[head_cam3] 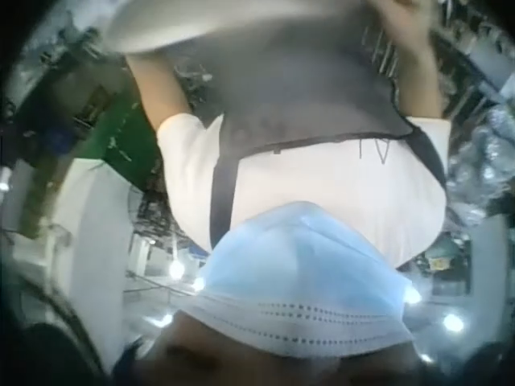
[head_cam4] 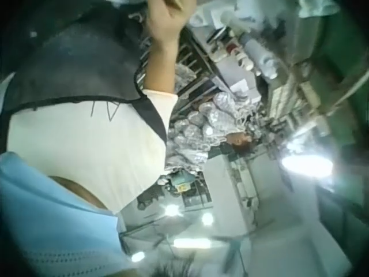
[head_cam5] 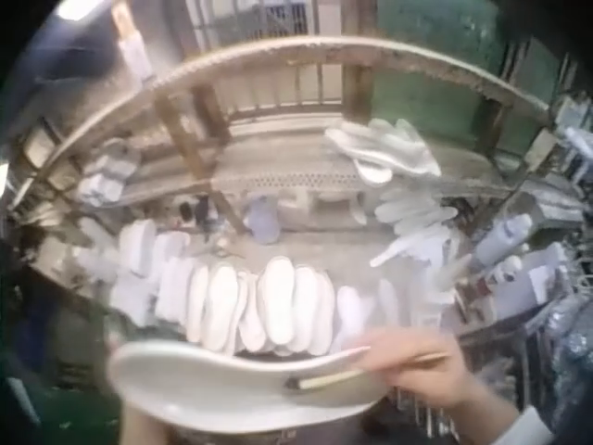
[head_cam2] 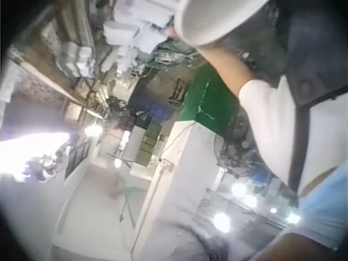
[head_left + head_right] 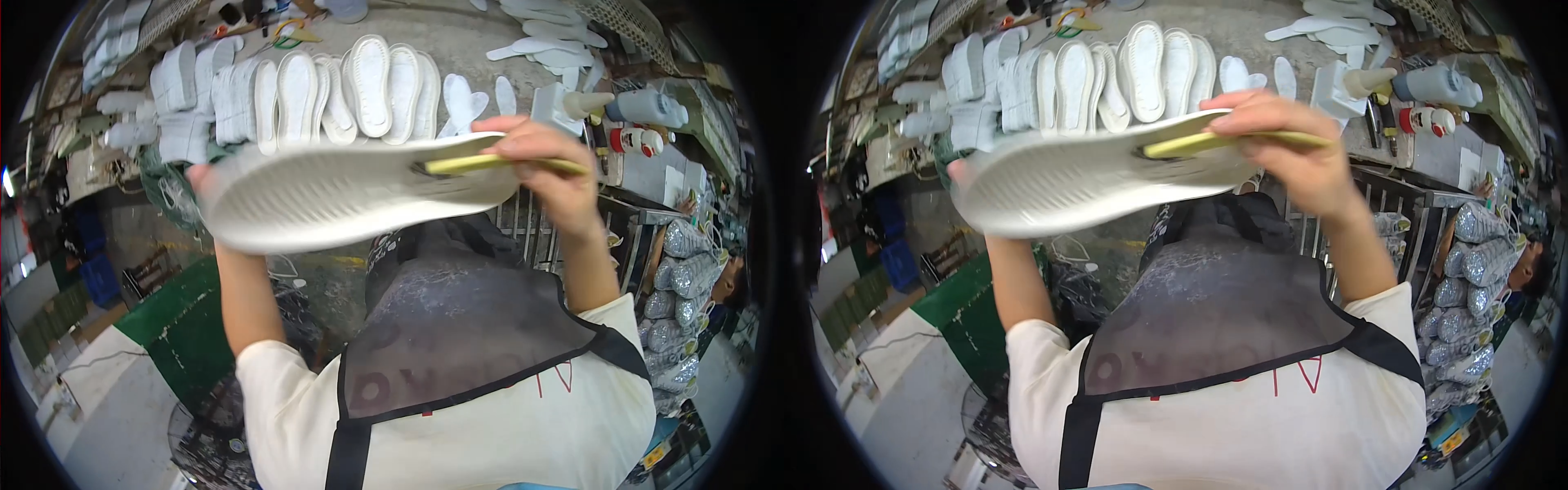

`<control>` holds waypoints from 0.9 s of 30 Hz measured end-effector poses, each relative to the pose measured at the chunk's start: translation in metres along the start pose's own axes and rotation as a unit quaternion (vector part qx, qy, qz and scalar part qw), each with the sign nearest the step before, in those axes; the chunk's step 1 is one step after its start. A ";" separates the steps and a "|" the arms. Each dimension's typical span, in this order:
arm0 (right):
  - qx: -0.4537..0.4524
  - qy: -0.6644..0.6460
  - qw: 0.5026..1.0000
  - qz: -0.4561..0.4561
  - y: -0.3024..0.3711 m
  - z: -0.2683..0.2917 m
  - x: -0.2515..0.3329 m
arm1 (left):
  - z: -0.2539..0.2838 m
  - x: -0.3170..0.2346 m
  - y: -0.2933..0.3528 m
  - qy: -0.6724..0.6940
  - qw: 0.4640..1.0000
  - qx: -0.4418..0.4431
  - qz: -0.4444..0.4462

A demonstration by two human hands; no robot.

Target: Applying a liquid adhesive or primer to the surface of white shoe soles using a handheld brush.

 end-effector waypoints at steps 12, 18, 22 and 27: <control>0.058 0.139 0.987 0.050 0.033 -0.043 -0.063 | 0.105 0.085 -0.073 0.013 0.947 -0.298 -0.121; -0.432 -0.353 0.728 -0.398 0.128 0.095 -0.314 | 0.154 0.058 0.012 0.007 0.865 -0.450 -0.220; -0.484 -0.225 0.706 -0.466 0.141 0.082 -0.397 | 0.162 0.075 0.029 0.049 0.834 -0.476 -0.273; -0.438 -0.131 0.837 -0.303 0.086 0.136 -0.344 | 0.153 0.079 0.013 0.057 0.853 -0.451 -0.254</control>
Point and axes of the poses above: each hand's wrist, its own y-axis away from the middle knuckle, its own z-axis out of the back of the hand, x = y × z, the point moved 9 cm from there along -y, towards the middle knuckle, and after that the axes turned 10 degrees about y, right-handed, at the moved point
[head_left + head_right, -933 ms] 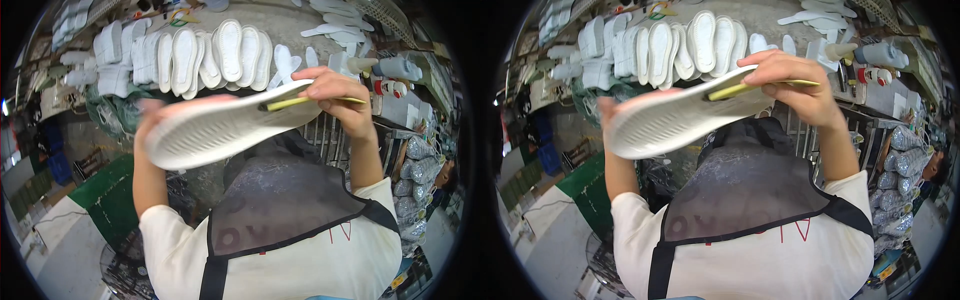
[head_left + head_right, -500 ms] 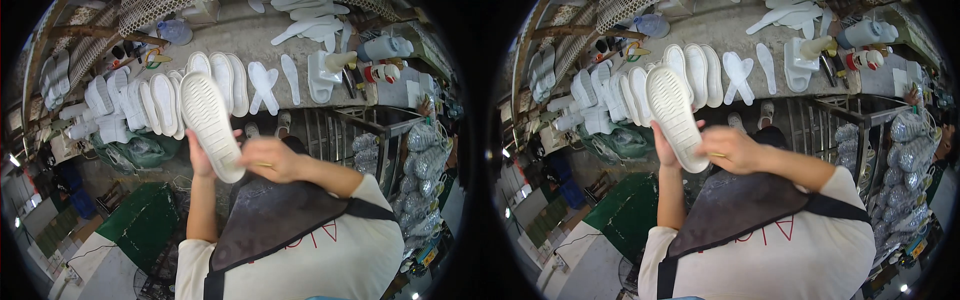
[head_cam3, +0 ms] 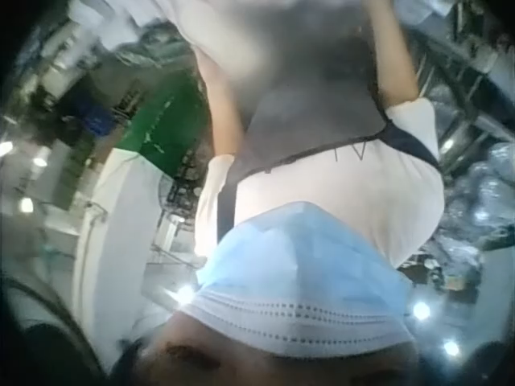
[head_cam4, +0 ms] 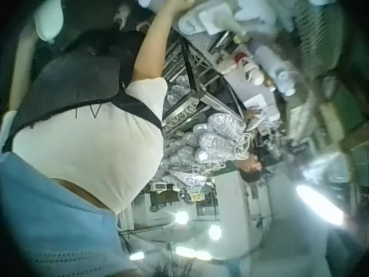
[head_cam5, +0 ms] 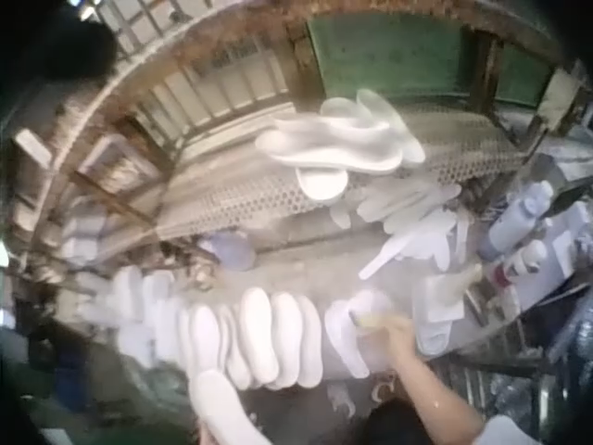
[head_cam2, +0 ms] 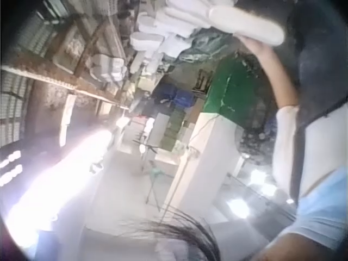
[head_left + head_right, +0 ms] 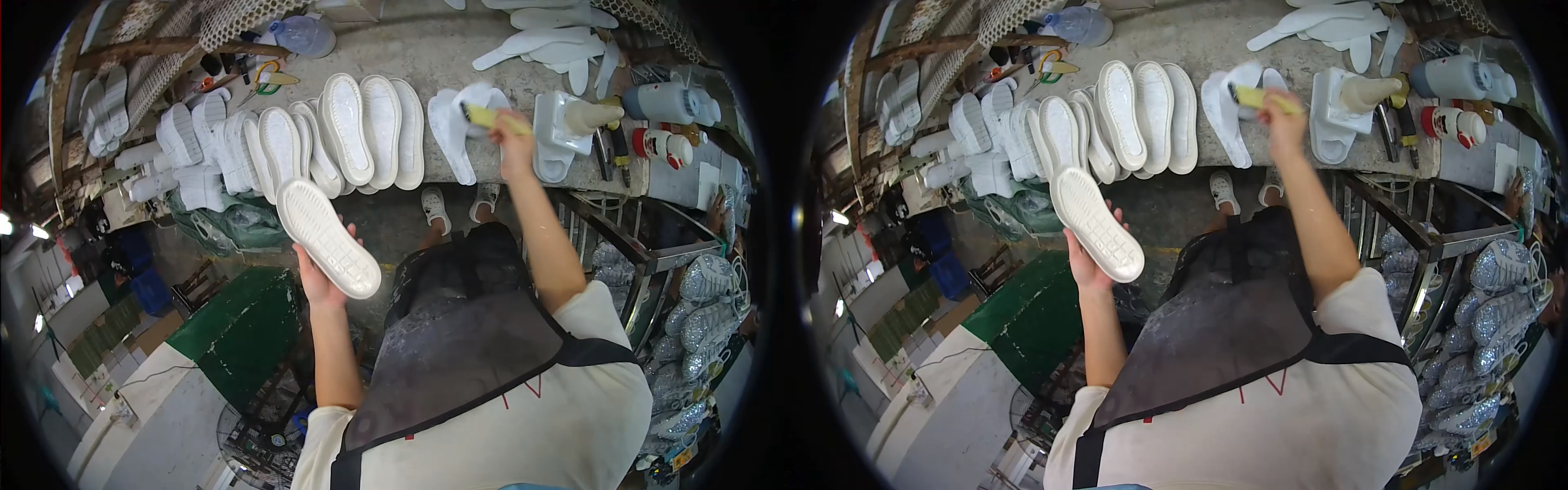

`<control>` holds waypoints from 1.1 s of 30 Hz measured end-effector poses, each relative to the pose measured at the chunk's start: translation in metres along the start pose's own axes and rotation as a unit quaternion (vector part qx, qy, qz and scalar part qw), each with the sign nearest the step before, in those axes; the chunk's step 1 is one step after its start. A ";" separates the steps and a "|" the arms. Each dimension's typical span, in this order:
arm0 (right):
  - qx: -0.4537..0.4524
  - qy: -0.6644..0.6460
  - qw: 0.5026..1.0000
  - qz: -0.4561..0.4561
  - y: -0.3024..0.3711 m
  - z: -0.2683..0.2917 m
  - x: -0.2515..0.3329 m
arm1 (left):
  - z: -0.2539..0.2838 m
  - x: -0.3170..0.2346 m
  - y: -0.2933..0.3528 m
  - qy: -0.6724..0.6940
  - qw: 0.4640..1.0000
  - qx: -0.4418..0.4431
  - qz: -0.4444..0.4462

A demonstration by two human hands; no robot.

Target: Applying a liquid adhesive or primer to the surface of white shoe soles using a handheld brush.

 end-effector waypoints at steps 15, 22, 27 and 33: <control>0.197 -0.294 0.916 -0.189 0.021 -0.042 0.003 | -0.093 0.013 -0.049 -0.045 0.957 0.266 0.107; 0.215 -0.207 0.938 -0.173 0.063 -0.046 -0.028 | -0.096 0.064 -0.094 0.008 0.946 0.257 0.197; 0.156 -0.030 0.983 -0.092 0.009 -0.020 -0.066 | -0.072 0.139 -0.186 -0.026 0.962 0.206 0.179; -0.024 0.038 0.995 0.089 -0.006 0.030 -0.026 | -0.058 0.178 -0.219 -0.068 0.977 0.107 0.169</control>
Point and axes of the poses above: each hand's wrist, its own y-axis away from the middle knuckle, its own z-axis out of the back of the hand, x = y × z, the point moved 9 cm from there along -y, towards the middle knuckle, and after that the axes turned 10 degrees about y, right-handed, at the moved point
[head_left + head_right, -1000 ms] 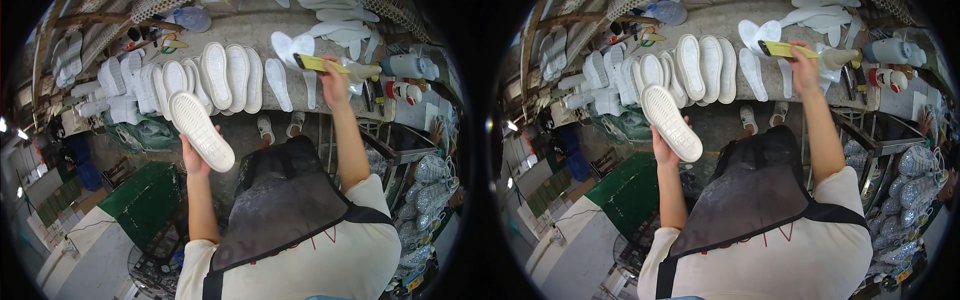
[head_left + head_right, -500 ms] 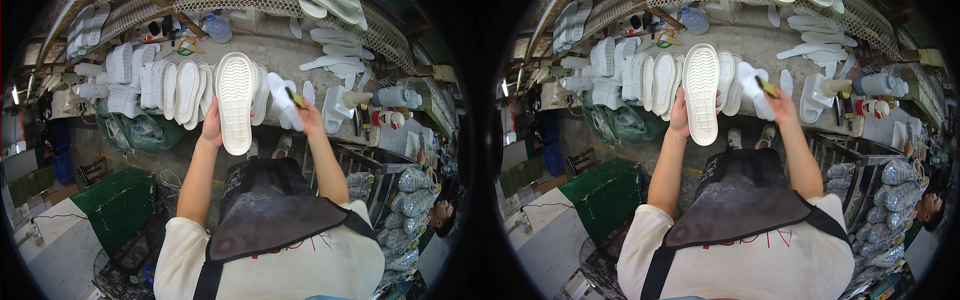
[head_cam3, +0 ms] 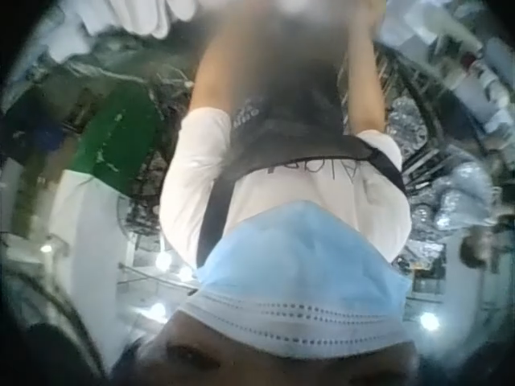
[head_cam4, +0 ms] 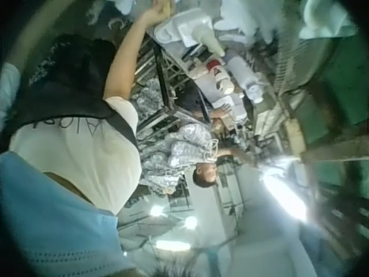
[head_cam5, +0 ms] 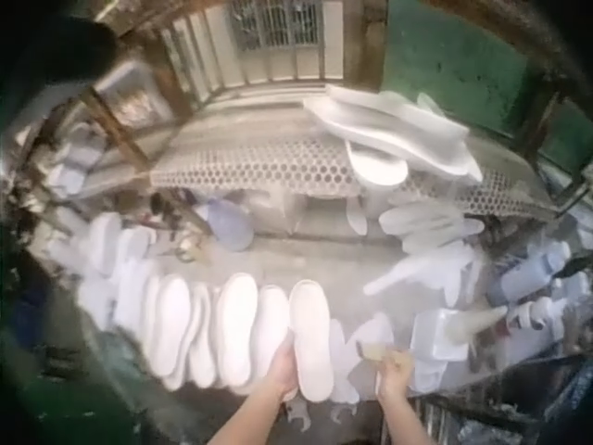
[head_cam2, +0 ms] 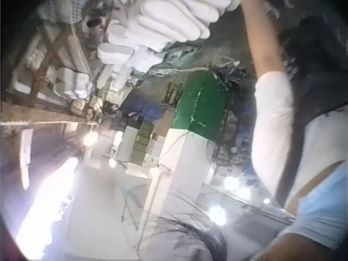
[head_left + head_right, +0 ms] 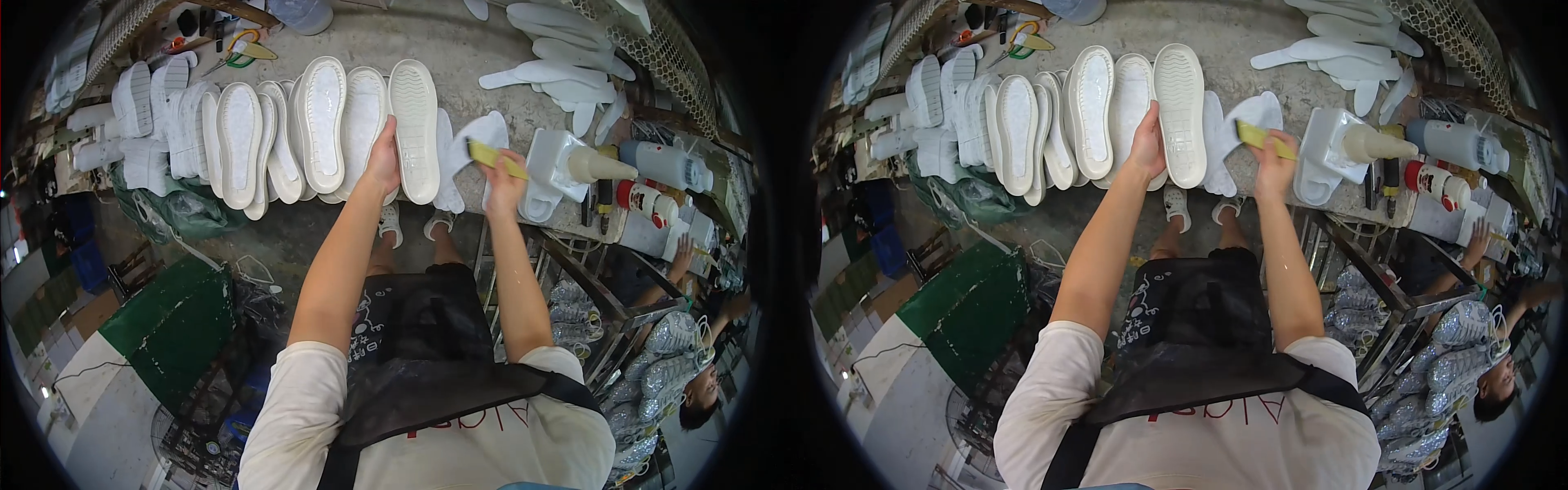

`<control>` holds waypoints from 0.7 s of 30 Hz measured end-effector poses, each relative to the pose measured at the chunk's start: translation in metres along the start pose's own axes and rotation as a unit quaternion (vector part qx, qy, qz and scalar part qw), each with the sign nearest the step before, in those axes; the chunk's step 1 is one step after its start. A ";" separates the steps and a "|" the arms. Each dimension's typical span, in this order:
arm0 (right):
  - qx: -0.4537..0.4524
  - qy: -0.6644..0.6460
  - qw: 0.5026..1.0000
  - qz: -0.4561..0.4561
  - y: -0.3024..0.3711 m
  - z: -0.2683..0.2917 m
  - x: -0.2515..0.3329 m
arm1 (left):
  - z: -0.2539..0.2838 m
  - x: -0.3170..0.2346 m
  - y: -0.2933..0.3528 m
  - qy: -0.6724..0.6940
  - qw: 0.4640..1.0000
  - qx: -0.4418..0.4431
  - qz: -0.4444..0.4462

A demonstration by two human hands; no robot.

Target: Applying a liquid adhesive or primer to the surface of white shoe soles using a handheld brush.

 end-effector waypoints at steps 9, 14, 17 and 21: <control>0.555 -0.020 0.824 -0.111 0.150 -0.067 0.177 | -0.055 -0.074 0.083 -0.030 0.990 0.109 -0.089; 0.491 -0.075 0.867 -0.040 0.152 -0.156 0.208 | -0.088 -0.085 0.168 -0.008 0.985 0.161 -0.064; 0.444 -0.021 0.895 0.042 0.128 -0.189 0.216 | -0.090 -0.091 0.213 -0.027 0.979 0.150 -0.134; 0.436 -0.008 0.897 0.069 0.143 -0.215 0.216 | -0.063 -0.093 0.241 -0.025 0.983 0.118 -0.136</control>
Point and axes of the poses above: each hand's wrist, its own y-axis away from the middle knuckle, its own z-axis out of the back of the hand, x = y × z, the point moved 9 cm from there along -y, towards the middle knuckle, and after that the axes turned 10 degrees about y, right-handed, at the moved point
